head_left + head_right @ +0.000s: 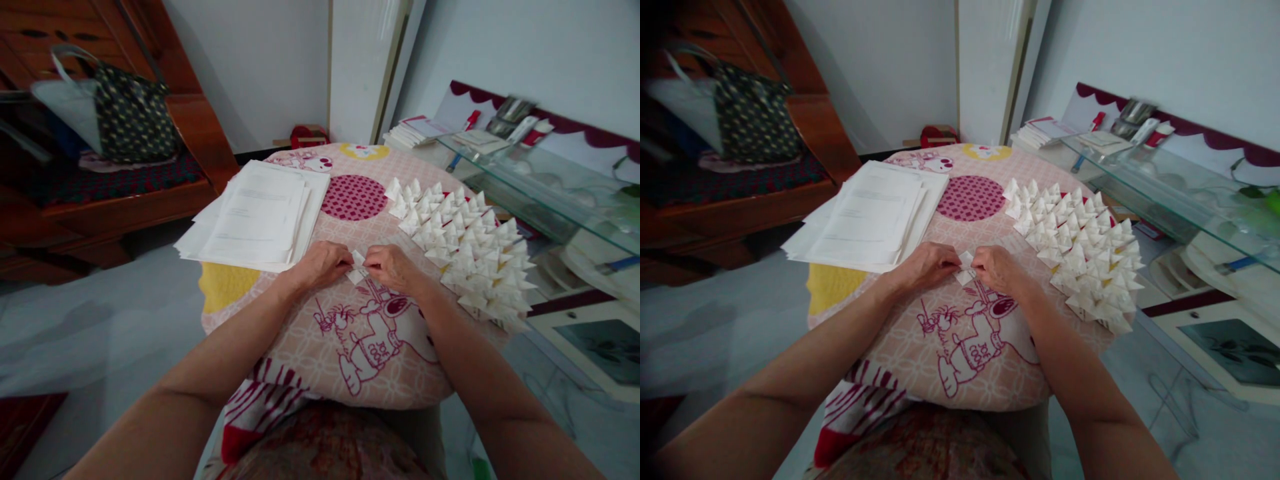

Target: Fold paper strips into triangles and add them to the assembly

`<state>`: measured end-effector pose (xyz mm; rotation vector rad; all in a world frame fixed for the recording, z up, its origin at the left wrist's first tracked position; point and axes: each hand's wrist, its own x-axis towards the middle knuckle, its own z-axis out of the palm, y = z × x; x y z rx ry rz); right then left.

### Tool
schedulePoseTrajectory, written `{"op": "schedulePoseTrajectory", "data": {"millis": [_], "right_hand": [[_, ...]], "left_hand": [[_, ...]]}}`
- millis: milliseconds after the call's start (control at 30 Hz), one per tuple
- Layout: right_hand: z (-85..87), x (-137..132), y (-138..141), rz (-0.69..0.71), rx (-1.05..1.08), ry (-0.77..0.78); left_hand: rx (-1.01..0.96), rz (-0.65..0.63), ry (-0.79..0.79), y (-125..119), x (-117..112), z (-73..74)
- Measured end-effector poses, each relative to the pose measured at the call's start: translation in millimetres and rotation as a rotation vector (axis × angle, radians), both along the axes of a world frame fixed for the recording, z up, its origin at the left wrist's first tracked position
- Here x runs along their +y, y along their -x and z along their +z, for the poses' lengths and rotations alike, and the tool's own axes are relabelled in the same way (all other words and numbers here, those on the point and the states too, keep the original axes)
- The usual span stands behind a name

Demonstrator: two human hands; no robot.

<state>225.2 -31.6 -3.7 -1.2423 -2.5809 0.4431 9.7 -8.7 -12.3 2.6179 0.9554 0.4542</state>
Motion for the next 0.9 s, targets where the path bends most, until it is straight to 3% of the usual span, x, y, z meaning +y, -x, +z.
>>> {"op": "schedulePoseTrajectory", "data": {"millis": [167, 433, 900], "right_hand": [[1.3, -1, -5, -0.016, 0.084, 0.063], [-7.1, 2, -7, -0.200, 0.204, 0.169], [-9.4, 5, -5, -0.312, 0.235, 0.221]], "left_hand": [[-0.031, -0.003, 0.078, 1, -2, 3.9], [-0.030, 0.190, 0.161, -4, 1, 2.3], [0.092, 0.191, 0.050, -19, -1, -8.3]]}}
